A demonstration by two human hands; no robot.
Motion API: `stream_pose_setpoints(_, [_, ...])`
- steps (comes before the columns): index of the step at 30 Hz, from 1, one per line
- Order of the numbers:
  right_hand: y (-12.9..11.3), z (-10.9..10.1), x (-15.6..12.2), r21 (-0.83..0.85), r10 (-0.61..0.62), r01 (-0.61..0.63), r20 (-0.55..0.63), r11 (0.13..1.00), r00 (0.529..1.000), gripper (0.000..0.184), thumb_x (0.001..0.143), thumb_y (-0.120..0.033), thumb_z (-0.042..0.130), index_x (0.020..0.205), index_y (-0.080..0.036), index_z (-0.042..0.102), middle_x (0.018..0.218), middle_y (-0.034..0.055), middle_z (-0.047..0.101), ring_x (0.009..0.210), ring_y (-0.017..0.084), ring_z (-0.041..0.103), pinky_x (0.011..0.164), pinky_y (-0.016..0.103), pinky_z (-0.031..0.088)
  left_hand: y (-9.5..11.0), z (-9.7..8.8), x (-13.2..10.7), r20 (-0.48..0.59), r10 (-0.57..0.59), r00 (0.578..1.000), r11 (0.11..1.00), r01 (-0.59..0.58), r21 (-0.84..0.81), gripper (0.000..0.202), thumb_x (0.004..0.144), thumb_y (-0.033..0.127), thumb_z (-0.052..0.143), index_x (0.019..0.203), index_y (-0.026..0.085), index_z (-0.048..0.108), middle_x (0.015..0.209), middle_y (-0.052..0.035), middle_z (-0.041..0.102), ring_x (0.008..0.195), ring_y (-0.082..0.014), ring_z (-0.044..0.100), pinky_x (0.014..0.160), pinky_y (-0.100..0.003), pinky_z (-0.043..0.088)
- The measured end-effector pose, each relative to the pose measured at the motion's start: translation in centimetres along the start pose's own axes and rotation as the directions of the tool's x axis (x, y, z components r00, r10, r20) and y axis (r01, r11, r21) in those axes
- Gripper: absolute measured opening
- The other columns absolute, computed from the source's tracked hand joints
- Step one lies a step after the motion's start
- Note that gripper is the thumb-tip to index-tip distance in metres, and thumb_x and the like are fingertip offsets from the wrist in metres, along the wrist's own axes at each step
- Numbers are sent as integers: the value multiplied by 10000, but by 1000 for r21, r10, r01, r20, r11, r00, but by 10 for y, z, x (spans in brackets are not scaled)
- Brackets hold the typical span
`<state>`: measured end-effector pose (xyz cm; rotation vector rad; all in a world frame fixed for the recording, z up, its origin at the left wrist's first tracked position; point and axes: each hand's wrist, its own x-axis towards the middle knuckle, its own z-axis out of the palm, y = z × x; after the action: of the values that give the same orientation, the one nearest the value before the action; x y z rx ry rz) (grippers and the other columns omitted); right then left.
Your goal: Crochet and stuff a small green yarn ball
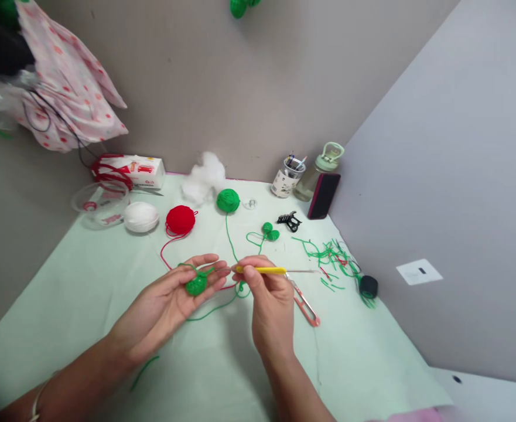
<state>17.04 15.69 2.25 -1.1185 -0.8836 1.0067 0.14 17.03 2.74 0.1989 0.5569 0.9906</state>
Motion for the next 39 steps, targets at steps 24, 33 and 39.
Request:
stream_pose_setpoints(24, [1, -5, -8, 42, -55, 50, 132, 998, 990, 113, 882, -393, 798, 920, -291, 832, 881, 5, 760, 712, 117, 606, 682, 259, 509, -12, 3, -4, 87, 9, 996, 992, -20, 122, 235, 976, 100, 582, 1071, 131, 795, 1225, -106, 754, 1221, -251, 691, 1158, -437, 520])
stream_pose_setpoints(33, [-2, -1, -20, -144, -247, 309, 335, 940, 909, 172, 973, -252, 686, 1040, -324, 827, 1097, 45, 749, 1084, 199, 693, 922, 342, 572, -30, 16, -10, 56, 143, 988, 987, -147, 68, 258, 1021, 170, 563, 1142, 203, 788, 1454, -64, 683, 1418, -221, 571, 1199, -380, 458])
stream_pose_setpoints(39, [6, 4, -29, -317, -481, 550, 273, 772, 833, 302, 940, -142, 694, 1114, -352, 824, 1108, 58, 724, 1009, 187, 704, 869, 333, 570, -47, 27, -14, 11, 141, 990, 985, -141, 100, 341, 1031, 167, 547, 1339, 218, 683, 1530, -56, 625, 1480, -186, 506, 1261, -361, 387])
